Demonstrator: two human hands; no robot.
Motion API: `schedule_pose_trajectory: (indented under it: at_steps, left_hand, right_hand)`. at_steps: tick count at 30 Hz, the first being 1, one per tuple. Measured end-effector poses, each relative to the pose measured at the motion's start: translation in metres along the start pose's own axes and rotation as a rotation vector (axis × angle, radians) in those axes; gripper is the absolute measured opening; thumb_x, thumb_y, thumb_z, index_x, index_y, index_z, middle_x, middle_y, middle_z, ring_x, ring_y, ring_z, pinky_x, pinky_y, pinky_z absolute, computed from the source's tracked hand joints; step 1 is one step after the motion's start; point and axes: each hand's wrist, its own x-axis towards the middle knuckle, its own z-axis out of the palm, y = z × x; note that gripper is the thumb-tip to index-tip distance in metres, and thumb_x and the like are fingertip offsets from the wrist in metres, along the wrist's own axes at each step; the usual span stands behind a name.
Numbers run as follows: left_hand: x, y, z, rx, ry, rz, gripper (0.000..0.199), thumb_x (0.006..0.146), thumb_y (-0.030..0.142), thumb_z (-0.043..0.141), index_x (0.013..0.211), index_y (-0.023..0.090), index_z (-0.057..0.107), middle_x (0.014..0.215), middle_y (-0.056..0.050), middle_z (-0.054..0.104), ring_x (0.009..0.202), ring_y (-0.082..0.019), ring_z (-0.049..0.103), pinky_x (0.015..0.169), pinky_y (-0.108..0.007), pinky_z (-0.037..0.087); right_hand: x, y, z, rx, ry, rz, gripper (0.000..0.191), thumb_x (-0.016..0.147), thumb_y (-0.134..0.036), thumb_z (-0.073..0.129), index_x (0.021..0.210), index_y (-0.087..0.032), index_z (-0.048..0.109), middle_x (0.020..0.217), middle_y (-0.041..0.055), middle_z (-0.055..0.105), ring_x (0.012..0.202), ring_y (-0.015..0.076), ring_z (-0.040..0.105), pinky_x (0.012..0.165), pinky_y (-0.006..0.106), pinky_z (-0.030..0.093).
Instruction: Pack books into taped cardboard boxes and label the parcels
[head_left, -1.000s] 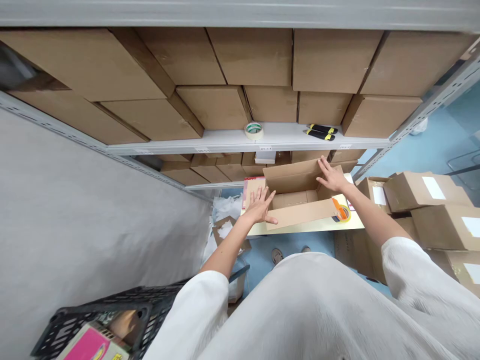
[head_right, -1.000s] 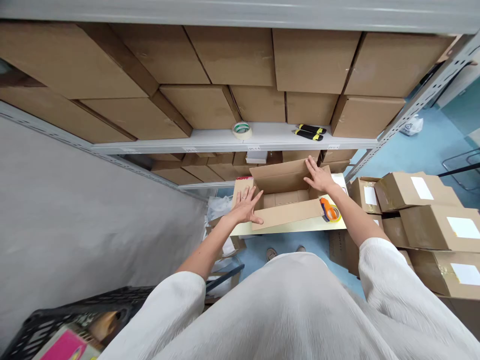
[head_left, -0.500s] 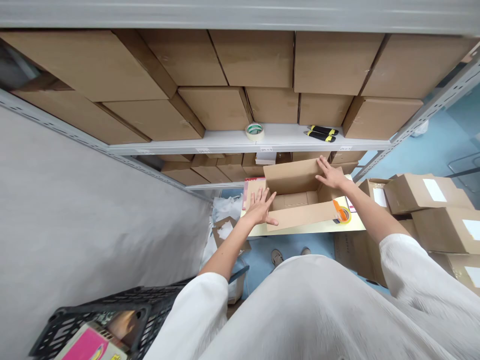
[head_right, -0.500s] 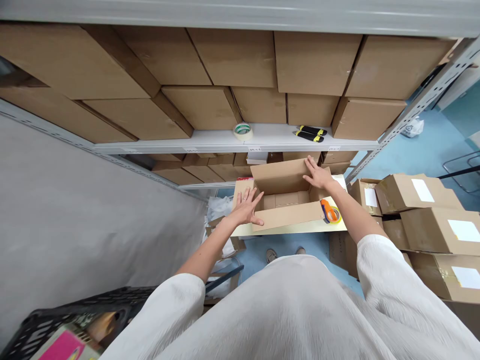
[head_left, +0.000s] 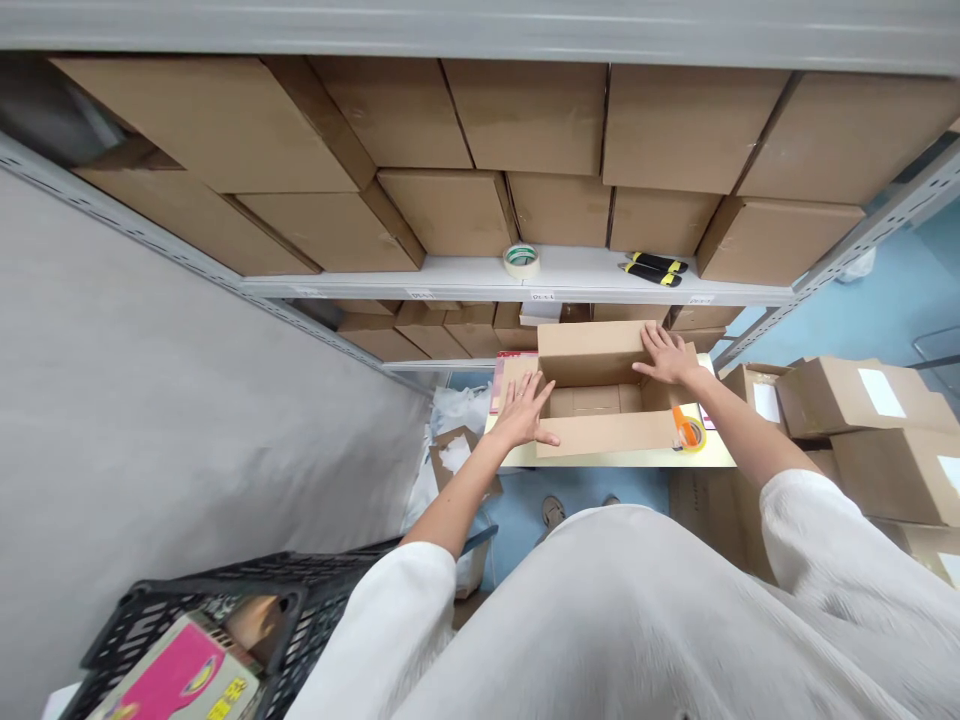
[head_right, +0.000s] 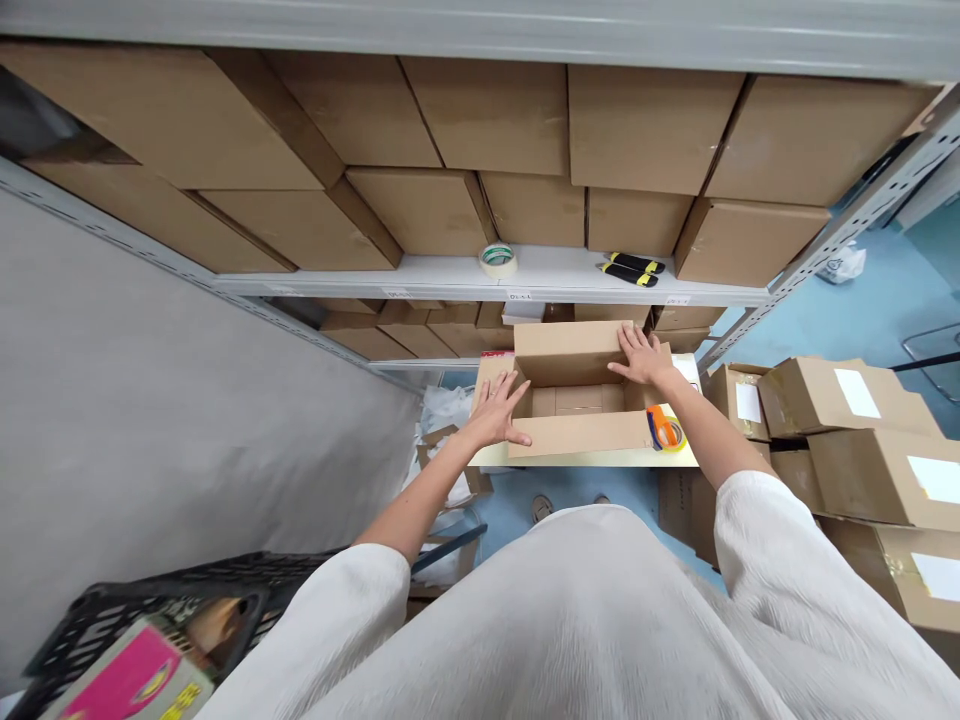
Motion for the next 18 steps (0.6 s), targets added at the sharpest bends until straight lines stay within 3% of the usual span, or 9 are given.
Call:
schedule_pose_trajectory:
  at_steps: [3,9,13,18]
  left_hand:
    - [0.004,-0.002,-0.001,-0.015,0.016,0.012,0.150,0.057,0.082,0.094,0.178,0.024,0.027,0.186,-0.022,0.009,0.172,-0.049,-0.001,0.137,-0.068,-0.003]
    - [0.004,-0.005,-0.006,-0.037,0.033,0.050,0.146,0.060,0.083,0.093,0.177,0.023,0.030,0.186,-0.022,0.012,0.173,-0.047,0.003,0.137,-0.067,-0.002]
    - [-0.001,-0.003,-0.008,-0.041,0.033,0.058,0.144,0.061,0.084,0.092,0.177,0.022,0.032,0.186,-0.022,0.014,0.173,-0.046,0.005,0.138,-0.065,-0.002]
    - [-0.007,0.004,-0.013,-0.059,0.045,0.061,0.137,0.066,0.080,0.091,0.176,0.022,0.033,0.185,-0.021,0.016,0.173,-0.045,0.007,0.139,-0.062,-0.001]
  right_hand:
    - [-0.013,0.007,0.003,0.021,-0.019,-0.069,0.126,0.092,-0.090,0.043,0.178,-0.019,-0.017,0.187,0.0150,-0.006,0.173,0.0405,-0.002,0.137,0.068,0.007]
    - [-0.024,0.016,-0.004,0.079,-0.134,-0.124,0.149,0.077,-0.093,0.065,0.177,-0.021,-0.018,0.185,0.0132,-0.016,0.172,0.0426,-0.009,0.139,0.063,0.006]
    - [-0.029,0.013,-0.005,0.041,-0.226,-0.128,0.162,0.065,-0.091,0.078,0.176,-0.027,-0.020,0.183,0.0109,-0.027,0.169,0.0459,-0.018,0.137,0.067,0.000]
    - [-0.042,0.008,0.003,-0.063,-0.228,-0.138,0.166,0.061,-0.086,0.085,0.177,-0.027,-0.018,0.181,0.0152,-0.030,0.167,0.0520,-0.020,0.133,0.074,0.001]
